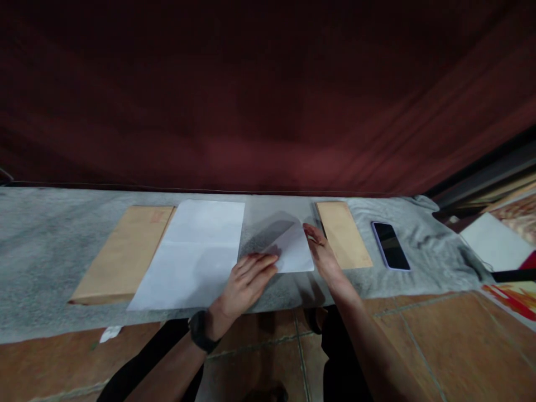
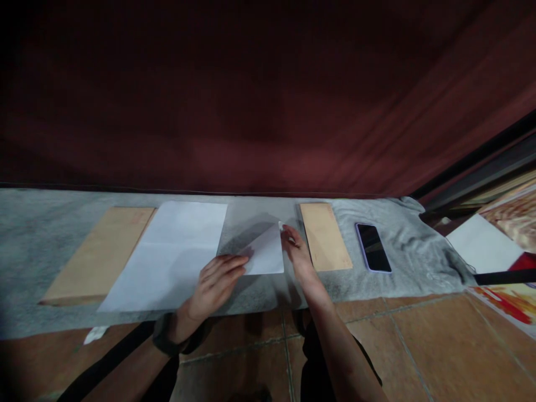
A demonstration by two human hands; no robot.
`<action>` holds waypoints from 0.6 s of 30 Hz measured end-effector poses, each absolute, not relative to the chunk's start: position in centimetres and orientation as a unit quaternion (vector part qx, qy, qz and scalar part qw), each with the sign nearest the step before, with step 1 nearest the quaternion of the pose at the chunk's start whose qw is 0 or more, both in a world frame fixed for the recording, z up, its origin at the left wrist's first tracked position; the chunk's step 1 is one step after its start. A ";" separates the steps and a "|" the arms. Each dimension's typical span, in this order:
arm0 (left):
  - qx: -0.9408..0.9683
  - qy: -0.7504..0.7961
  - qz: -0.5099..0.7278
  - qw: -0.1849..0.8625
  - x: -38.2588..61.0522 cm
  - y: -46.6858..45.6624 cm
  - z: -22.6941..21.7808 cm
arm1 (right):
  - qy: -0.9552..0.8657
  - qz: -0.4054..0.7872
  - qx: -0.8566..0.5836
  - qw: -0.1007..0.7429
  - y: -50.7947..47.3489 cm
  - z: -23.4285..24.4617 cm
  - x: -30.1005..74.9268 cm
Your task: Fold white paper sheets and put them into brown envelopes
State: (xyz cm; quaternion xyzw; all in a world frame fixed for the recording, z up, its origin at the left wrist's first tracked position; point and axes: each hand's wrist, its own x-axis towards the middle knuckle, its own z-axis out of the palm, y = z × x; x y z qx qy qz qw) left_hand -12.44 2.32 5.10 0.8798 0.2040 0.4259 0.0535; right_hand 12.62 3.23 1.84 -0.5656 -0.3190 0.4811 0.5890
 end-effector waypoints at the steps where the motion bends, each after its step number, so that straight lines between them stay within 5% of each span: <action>1: 0.892 0.188 0.410 0.027 -12.5 2.0 5.2 | -0.307 0.499 -0.547 0.598 3.1 2.4 12.2; 8: 0.934 0.129 0.328 -0.060 -11.7 -0.2 5.2 | -0.233 0.624 -0.488 0.564 2.9 4.8 10.7; 18: 0.942 0.123 0.307 -0.056 -11.1 -0.6 5.2 | -0.250 0.624 -0.479 0.565 2.1 5.7 11.6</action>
